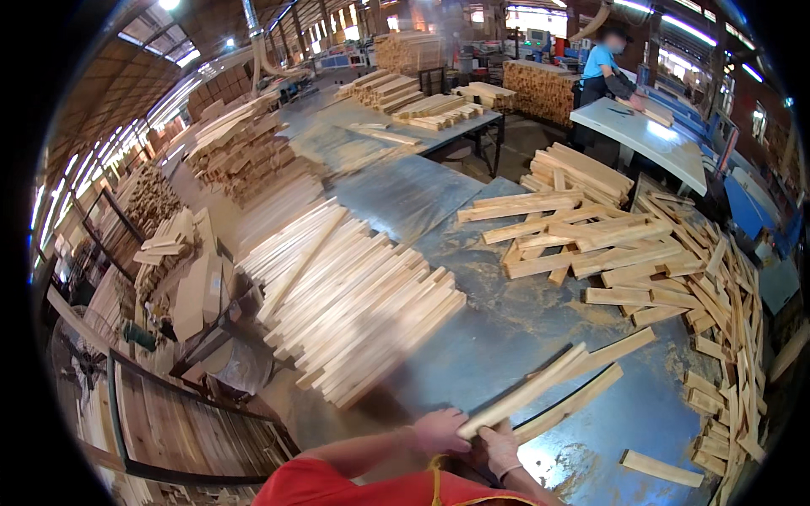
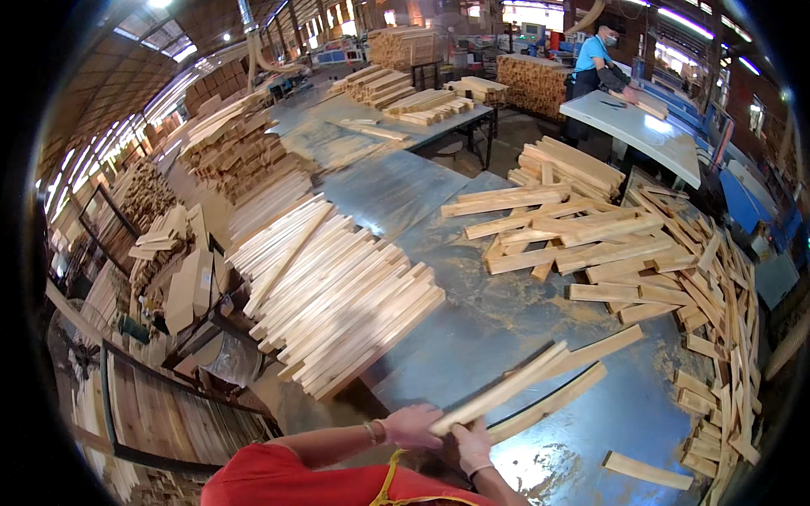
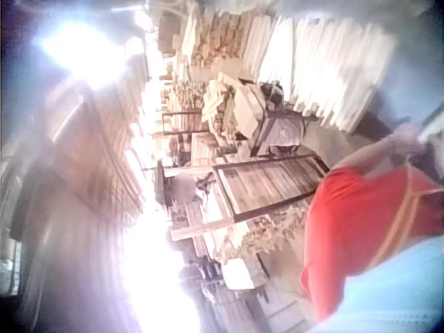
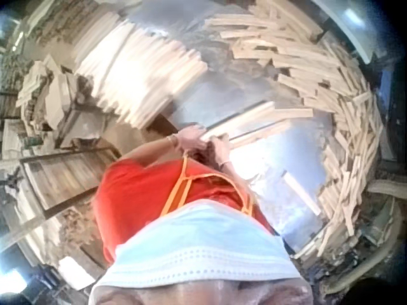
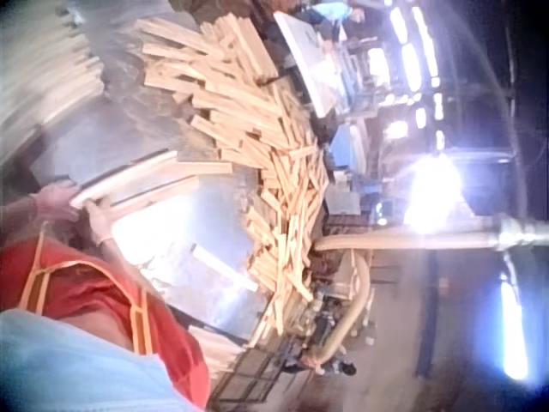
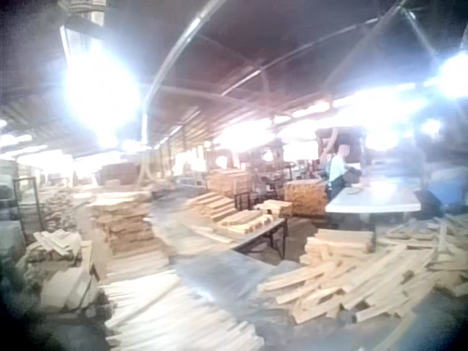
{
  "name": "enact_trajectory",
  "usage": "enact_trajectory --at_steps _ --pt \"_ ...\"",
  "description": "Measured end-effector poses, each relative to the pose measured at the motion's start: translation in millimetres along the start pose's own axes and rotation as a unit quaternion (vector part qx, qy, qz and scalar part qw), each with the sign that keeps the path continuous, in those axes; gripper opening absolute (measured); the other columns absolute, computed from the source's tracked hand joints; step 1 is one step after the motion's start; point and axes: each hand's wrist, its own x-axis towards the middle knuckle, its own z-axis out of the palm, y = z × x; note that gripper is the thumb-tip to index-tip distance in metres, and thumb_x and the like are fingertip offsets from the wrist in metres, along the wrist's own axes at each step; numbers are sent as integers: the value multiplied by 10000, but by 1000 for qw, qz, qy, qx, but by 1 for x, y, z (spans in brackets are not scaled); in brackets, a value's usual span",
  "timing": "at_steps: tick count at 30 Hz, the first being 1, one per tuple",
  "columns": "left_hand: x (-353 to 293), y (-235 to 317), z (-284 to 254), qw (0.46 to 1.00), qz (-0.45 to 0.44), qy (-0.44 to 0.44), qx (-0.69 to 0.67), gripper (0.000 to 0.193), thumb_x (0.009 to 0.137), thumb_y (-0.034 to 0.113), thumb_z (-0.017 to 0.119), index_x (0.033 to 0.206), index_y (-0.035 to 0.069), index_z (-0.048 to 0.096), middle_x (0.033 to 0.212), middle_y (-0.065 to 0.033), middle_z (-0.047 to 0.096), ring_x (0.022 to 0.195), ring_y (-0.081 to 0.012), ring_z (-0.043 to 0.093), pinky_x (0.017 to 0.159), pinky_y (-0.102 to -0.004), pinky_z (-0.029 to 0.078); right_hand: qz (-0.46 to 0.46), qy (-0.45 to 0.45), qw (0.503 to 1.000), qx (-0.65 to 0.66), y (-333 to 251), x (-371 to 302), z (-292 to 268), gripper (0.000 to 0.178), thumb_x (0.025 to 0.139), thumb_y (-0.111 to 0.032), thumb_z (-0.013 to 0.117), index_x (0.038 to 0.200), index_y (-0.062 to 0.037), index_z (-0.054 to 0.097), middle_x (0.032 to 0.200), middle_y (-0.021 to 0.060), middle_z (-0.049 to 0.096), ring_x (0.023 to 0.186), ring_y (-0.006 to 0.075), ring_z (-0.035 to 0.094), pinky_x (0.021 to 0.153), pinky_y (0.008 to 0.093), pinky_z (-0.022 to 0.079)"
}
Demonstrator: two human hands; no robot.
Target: The person repeatedly picks up small wooden planks from a large pile on a metal table and arranges them into a neat stack. The person handles the wood by hand, sorting through the scattered pieces and aligning them into a growing pile.
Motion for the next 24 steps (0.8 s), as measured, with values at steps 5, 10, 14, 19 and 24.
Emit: enact_trajectory --at_steps 5,10,14,19,24 --pt "23 -26 15 986 -100 27 -131 613 873 439 755 1330 38 681 1284 -204 724 1091 -370 714 927 -453 568 54 -41 995 79 -43 -3 31 299 939 -92 671 1223 -12 623 1006 82 683 868 246 661 751 403 550" --pt "-14 12 -45 816 -33 -76 -572 380 937 226 706 1277 56 724 1136 -42 733 1010 -145 673 880 -336 571 -292 -110 882 -354 -81 -17 14 290 960 -66 660 1234 16 612 955 162 645 922 364 630 842 424 531" --pt "49 -8 7 966 -151 211 9 526 810 418 835 1176 73 683 1231 -199 693 1184 -434 681 988 -527 559 -212 -119 957 -157 -70 -6 36 291 966 -136 717 1207 8 643 987 117 654 946 314 626 871 419 523" --pt "76 -27 12 954 -190 224 63 395 809 352 828 1078 93 699 1146 -144 704 1196 -359 670 994 -459 565 118 -63 985 111 -112 -8 -46 440 992 -190 733 1384 -2 664 1206 88 696 1081 218 645 949 386 523" --pt "57 -76 -60 888 -268 276 253 551 881 251 747 1398 128 602 1396 -120 621 1356 -309 567 1124 -439 476 2 175 972 -157 -146 -54 -236 753 975 -381 683 1590 16 505 1568 201 597 1463 287 546 1225 366 411"
